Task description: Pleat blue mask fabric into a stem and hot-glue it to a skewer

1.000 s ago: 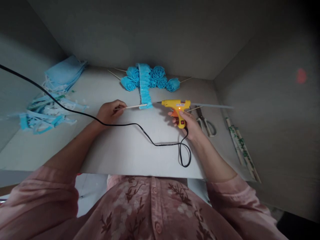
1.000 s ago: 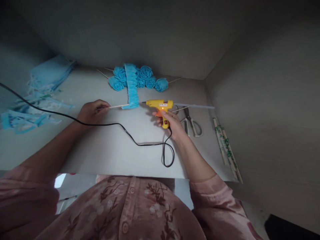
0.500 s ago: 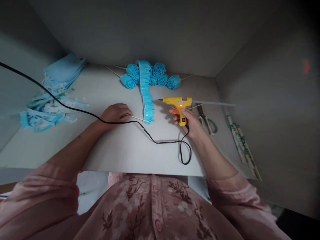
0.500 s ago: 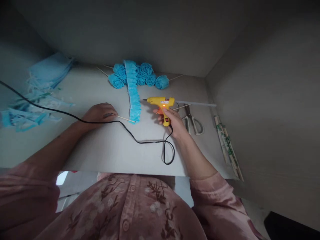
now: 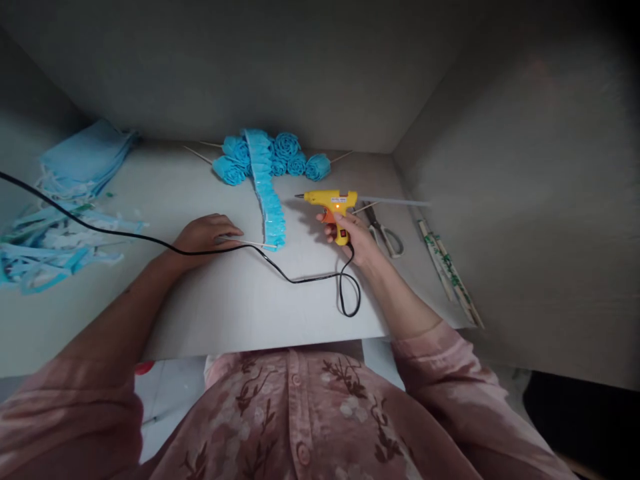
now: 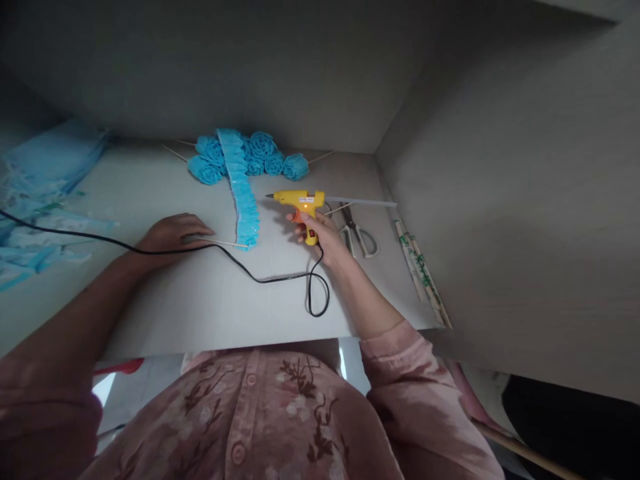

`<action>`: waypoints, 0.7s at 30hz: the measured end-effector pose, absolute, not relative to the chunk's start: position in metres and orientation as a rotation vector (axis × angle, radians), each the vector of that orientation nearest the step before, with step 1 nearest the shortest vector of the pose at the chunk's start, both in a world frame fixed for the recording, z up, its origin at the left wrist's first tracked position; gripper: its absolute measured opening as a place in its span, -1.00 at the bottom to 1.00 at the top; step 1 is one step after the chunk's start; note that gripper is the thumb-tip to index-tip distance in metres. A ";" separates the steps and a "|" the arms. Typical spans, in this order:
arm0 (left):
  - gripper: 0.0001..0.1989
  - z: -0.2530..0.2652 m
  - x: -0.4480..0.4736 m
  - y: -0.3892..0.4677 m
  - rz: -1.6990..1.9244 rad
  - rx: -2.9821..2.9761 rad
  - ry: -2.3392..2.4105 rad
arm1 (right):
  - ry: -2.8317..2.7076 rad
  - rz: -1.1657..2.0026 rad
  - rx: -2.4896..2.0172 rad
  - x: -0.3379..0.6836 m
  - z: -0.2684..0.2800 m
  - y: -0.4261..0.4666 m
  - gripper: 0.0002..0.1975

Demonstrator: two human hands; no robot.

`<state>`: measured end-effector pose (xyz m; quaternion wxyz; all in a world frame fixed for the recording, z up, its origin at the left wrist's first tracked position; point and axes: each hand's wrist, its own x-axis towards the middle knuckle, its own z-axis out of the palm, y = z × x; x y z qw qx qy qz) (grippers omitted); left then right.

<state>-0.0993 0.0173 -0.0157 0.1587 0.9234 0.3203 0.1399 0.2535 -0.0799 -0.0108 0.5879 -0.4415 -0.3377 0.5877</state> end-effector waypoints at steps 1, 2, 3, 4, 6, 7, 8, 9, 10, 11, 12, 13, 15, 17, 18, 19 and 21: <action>-0.41 -0.015 -0.100 0.018 0.394 2.639 0.914 | -0.773 1.336 -1.024 0.257 -0.008 -0.079 -0.73; -0.42 -0.015 -0.100 0.018 0.389 2.637 0.908 | -0.755 1.292 -1.018 0.261 -0.005 -0.079 -0.75; -0.44 -0.015 -0.100 0.018 0.389 2.633 0.901 | -0.733 1.234 -1.013 0.266 -0.002 -0.078 -0.78; -0.46 -0.015 -0.100 0.017 0.394 2.629 0.893 | -0.701 1.166 -1.007 0.271 0.001 -0.078 -0.82; -0.50 -0.016 -0.100 0.016 0.427 2.618 0.876 | -0.621 1.027 -1.000 0.283 0.006 -0.076 -0.90; -0.52 -0.016 -0.100 0.015 0.456 2.612 0.876 | -0.583 0.976 -1.001 0.288 0.009 -0.076 -0.92; -0.54 -0.017 -0.099 0.015 0.481 2.607 0.883 | -0.547 0.942 -1.011 0.292 0.012 -0.075 -0.92; -0.55 -0.018 -0.099 0.014 0.501 2.600 0.900 | -0.512 0.921 -1.025 0.296 0.014 -0.074 -0.90; -0.56 -0.020 -0.099 0.014 0.519 2.593 0.919 | -0.484 0.908 -1.042 0.298 0.017 -0.074 -0.89; -0.56 -0.021 -0.099 0.014 0.531 2.589 0.934 | -0.463 0.908 -1.066 0.300 0.019 -0.074 -0.88; -0.56 -0.022 -0.099 0.014 0.537 2.587 0.943 | -0.448 0.915 -1.095 0.300 0.022 -0.076 -0.86; -0.56 -0.022 -0.099 0.015 0.541 2.586 0.940 | -0.442 0.929 -1.123 0.300 0.024 -0.078 -0.85; -0.56 -0.023 -0.099 0.016 0.558 2.590 0.902 | -0.462 0.992 -1.189 0.299 0.025 -0.087 -0.87; -0.56 -0.024 -0.099 0.018 0.538 2.605 0.848 | -0.481 1.064 -1.271 0.296 0.024 -0.102 -0.92; -0.56 -0.024 -0.099 0.019 0.529 2.619 0.828 | -0.493 1.096 -1.312 0.295 0.022 -0.111 -0.91; -0.54 -0.024 -0.099 0.020 0.518 2.637 0.817 | -0.511 1.114 -1.335 0.293 0.020 -0.121 -0.88; -0.54 -0.024 -0.099 0.020 0.495 2.669 0.833 | -0.597 1.141 -1.345 0.293 0.015 -0.142 -0.81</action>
